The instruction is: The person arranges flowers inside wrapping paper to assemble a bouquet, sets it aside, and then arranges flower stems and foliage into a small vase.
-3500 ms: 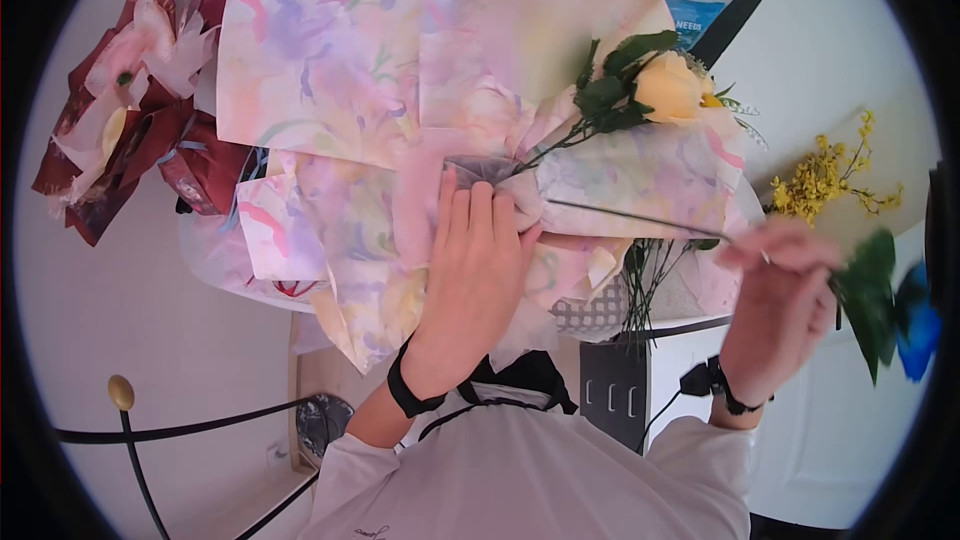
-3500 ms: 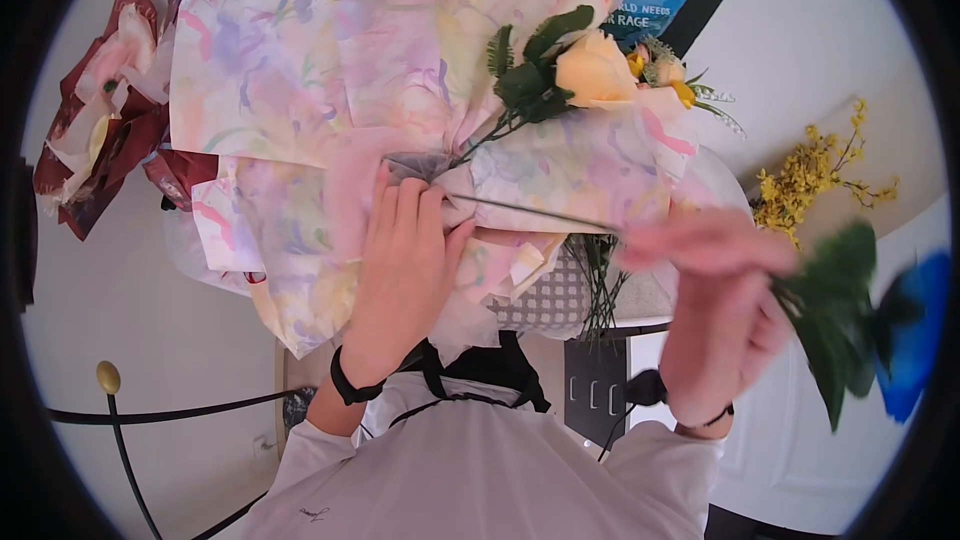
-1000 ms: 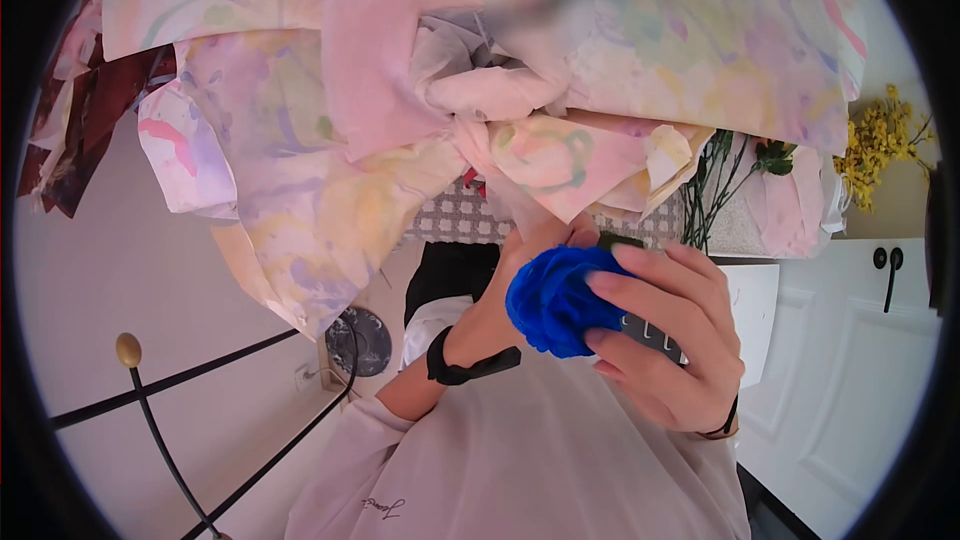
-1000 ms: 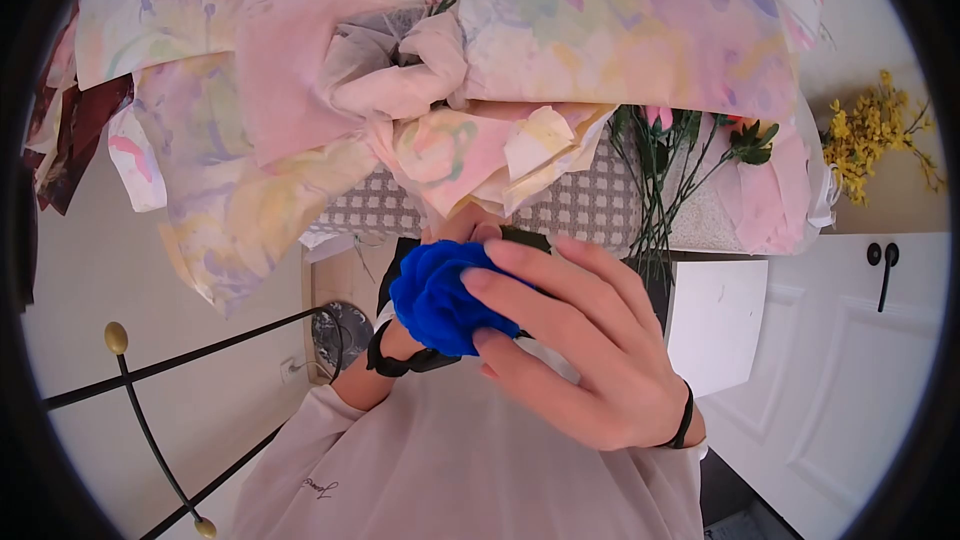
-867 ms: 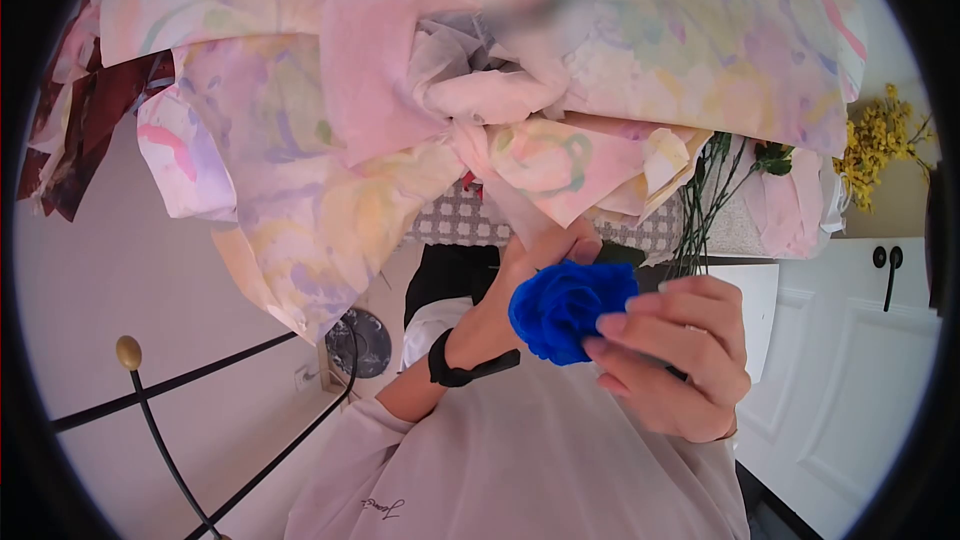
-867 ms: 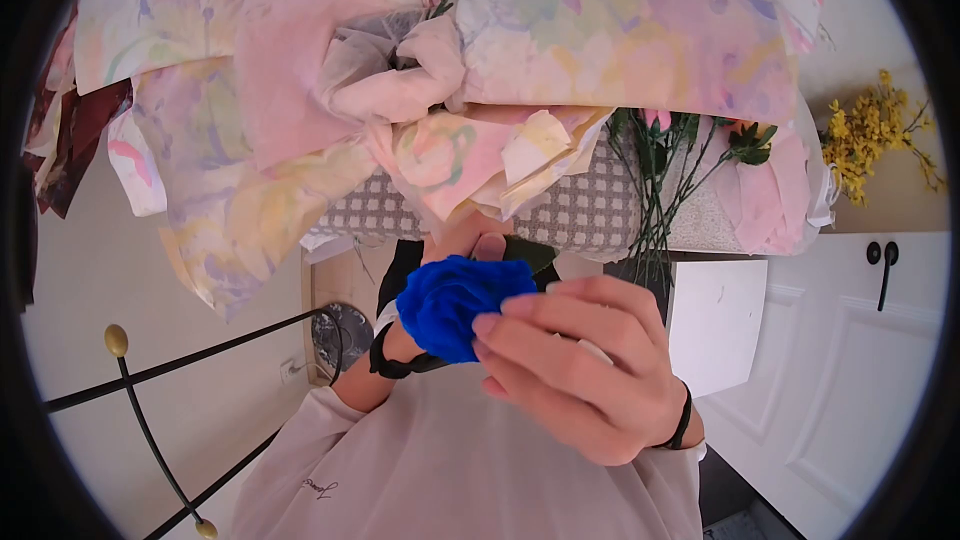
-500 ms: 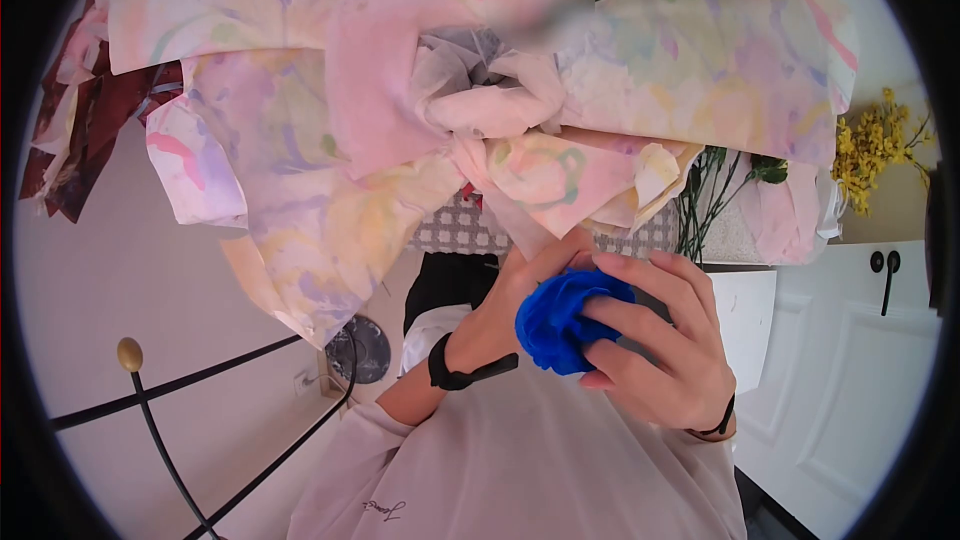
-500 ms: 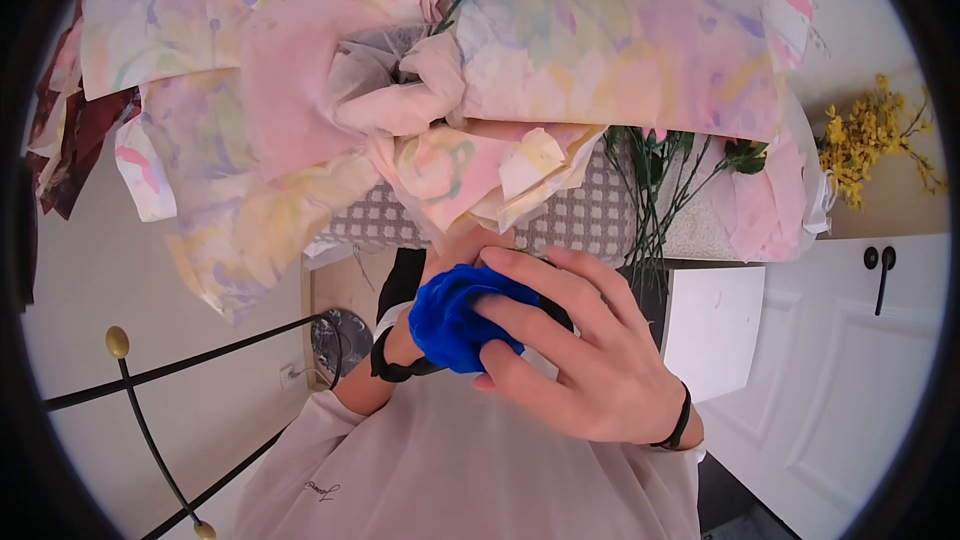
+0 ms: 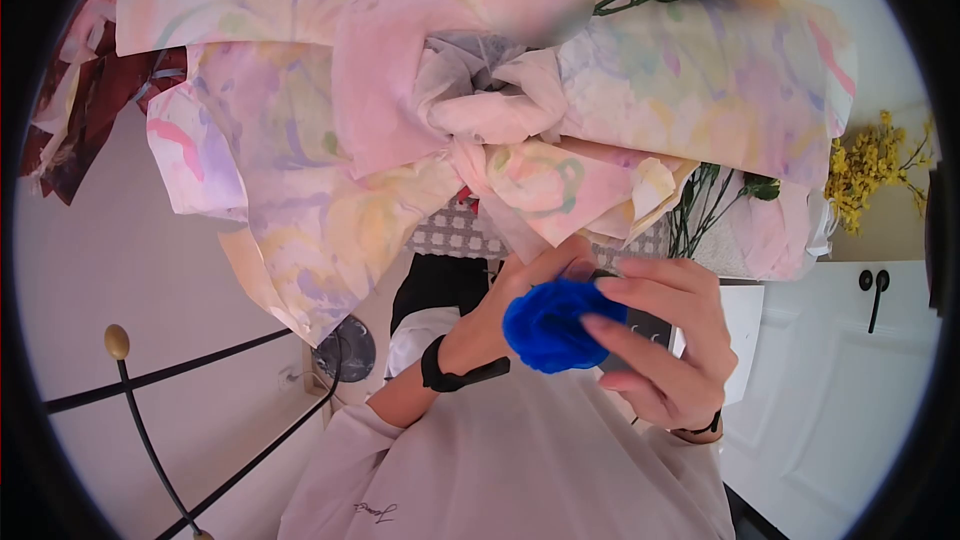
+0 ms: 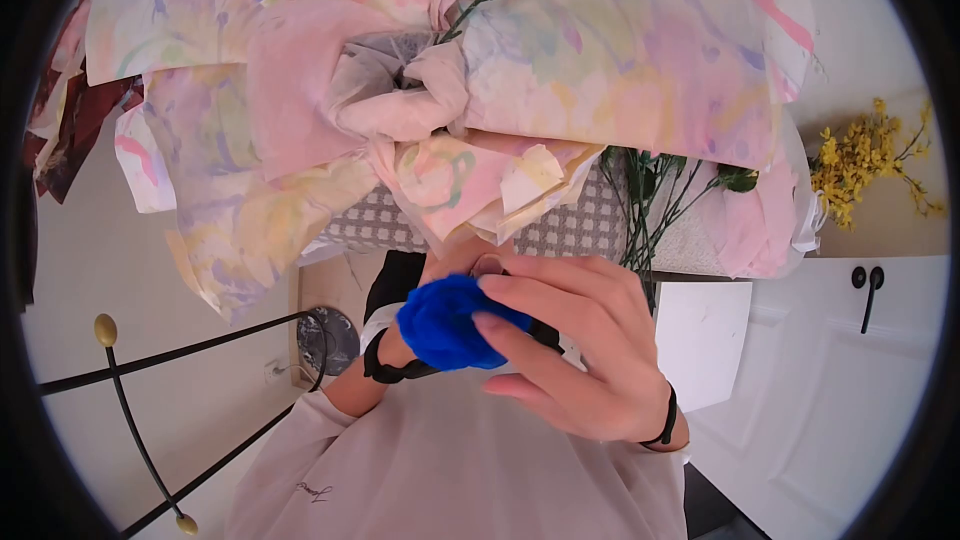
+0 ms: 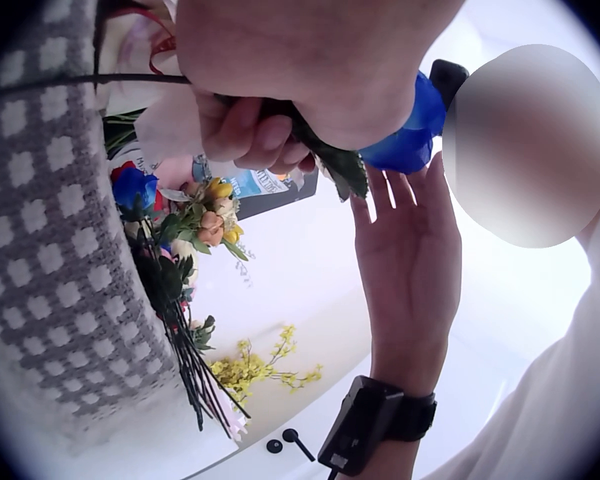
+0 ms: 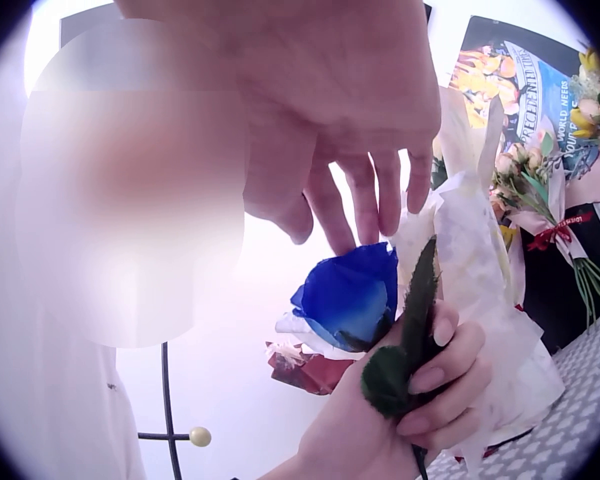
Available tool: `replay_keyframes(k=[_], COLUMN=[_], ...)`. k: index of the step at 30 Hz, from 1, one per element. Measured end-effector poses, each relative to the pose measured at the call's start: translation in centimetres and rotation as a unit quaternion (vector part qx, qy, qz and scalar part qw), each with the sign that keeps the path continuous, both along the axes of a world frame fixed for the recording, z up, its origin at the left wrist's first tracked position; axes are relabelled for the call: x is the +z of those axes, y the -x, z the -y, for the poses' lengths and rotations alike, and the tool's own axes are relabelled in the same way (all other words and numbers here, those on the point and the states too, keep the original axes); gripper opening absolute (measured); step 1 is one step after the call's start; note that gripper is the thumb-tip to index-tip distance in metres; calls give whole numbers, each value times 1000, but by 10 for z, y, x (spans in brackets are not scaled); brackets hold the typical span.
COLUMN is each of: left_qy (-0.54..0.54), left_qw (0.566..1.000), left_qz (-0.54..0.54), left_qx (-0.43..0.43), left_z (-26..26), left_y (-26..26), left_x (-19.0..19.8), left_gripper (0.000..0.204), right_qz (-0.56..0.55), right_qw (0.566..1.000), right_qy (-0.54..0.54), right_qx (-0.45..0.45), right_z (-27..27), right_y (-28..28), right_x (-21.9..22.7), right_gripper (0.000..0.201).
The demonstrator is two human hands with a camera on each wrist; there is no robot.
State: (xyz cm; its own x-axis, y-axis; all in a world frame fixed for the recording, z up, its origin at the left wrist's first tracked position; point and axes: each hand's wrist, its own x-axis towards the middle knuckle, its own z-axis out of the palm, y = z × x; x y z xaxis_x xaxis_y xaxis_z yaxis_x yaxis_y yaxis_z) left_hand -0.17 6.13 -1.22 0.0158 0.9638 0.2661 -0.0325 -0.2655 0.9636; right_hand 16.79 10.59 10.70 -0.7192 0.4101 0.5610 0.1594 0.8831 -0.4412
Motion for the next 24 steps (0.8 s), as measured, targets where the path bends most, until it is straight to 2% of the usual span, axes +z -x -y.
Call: replay_keyframes(k=[4,6,7,10,11,12,14,18,20,24], left_qy=[-59,-24,-48,-40,1,-1,-82,-102,-36,-79], left_qw=[995,1000,996,993,997,997,994,993,998,995], left_qz=[-68,-1,-74,-111,73,74,-63,-46,-51,-56], left_qx=[51,18,17,-11,-17,-14,29,39,10,13], left_z=[-5,-5,-2,-2,3,1,-3,-4,-2,-3], left_y=[-2,-5,-2,-4,-11,-10,-5,-7,-9,-6], left_x=[1,1,5,-10,-14,-10,3,6,7,13], left_gripper=[32,36,44,53,55,55,53,42,31,25], right_qz=[-55,13,63,69,69,69,78,84,29,-24], right_qw=[998,996,994,994,994,994,995,994,999,1000], right_qy=[-9,-29,-43,-69,-59,-61,-38,-46,-33,-9], right_qx=[11,86,84,56,57,61,50,49,6,8], right_z=[-3,-6,-5,-9,-11,-12,-12,-10,-7,-4], right_y=[-8,-4,-1,-1,-4,-7,-11,-13,-17,-24], right_x=[-3,2,7,-3,-3,-1,1,5,5,4], right_gripper=[48,46,44,43,43,43,40,40,44,46])
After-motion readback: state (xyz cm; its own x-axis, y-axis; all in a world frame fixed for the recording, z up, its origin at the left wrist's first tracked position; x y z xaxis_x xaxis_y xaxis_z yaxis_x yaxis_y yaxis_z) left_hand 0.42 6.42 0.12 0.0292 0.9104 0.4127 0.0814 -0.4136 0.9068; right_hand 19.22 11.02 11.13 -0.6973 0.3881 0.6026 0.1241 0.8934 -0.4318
